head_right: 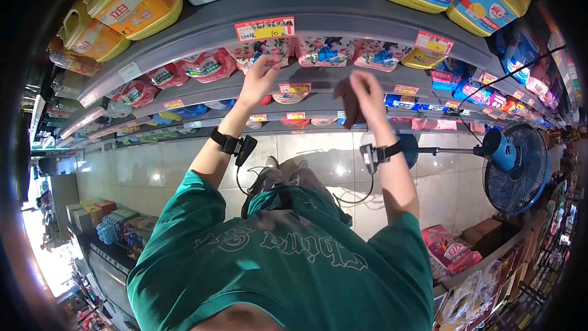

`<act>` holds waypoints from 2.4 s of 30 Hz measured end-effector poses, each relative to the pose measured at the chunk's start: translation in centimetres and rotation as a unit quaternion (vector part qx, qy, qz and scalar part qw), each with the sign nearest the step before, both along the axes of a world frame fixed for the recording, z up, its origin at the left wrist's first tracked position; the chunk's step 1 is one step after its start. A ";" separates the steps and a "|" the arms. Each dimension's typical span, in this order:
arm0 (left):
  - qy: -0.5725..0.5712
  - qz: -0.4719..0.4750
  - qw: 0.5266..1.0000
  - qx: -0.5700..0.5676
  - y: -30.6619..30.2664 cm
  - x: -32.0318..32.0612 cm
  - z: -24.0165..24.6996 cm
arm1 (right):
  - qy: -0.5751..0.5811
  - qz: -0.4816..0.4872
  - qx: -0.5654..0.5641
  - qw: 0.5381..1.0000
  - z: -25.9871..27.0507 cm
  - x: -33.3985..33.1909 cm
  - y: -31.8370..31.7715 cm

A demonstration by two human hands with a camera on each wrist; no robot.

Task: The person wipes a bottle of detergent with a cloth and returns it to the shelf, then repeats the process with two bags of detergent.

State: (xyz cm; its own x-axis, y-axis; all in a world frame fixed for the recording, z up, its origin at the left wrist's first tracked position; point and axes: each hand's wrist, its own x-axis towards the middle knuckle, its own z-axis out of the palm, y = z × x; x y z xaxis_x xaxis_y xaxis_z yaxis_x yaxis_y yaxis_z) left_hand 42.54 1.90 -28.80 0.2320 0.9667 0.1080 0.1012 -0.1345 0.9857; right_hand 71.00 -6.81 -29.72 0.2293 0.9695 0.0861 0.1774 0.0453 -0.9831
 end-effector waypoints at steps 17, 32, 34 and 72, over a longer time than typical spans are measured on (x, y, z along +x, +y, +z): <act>0.277 -0.081 0.957 0.023 -10.4 -8.2 -0.4 | 0.125 -0.105 0.050 0.985 3.3 -1.5 10.0; 0.428 -0.069 0.901 0.034 -14.2 -11.7 -1.4 | 0.085 -0.049 -0.014 0.995 3.0 2.0 9.8; 0.425 -0.068 0.899 0.084 -13.7 -11.1 -1.9 | 0.103 -0.116 0.031 0.987 3.3 1.8 9.8; 0.342 -0.036 0.931 0.120 -9.7 -4.0 -0.4 | 0.107 -0.015 0.148 0.983 2.5 -3.1 4.0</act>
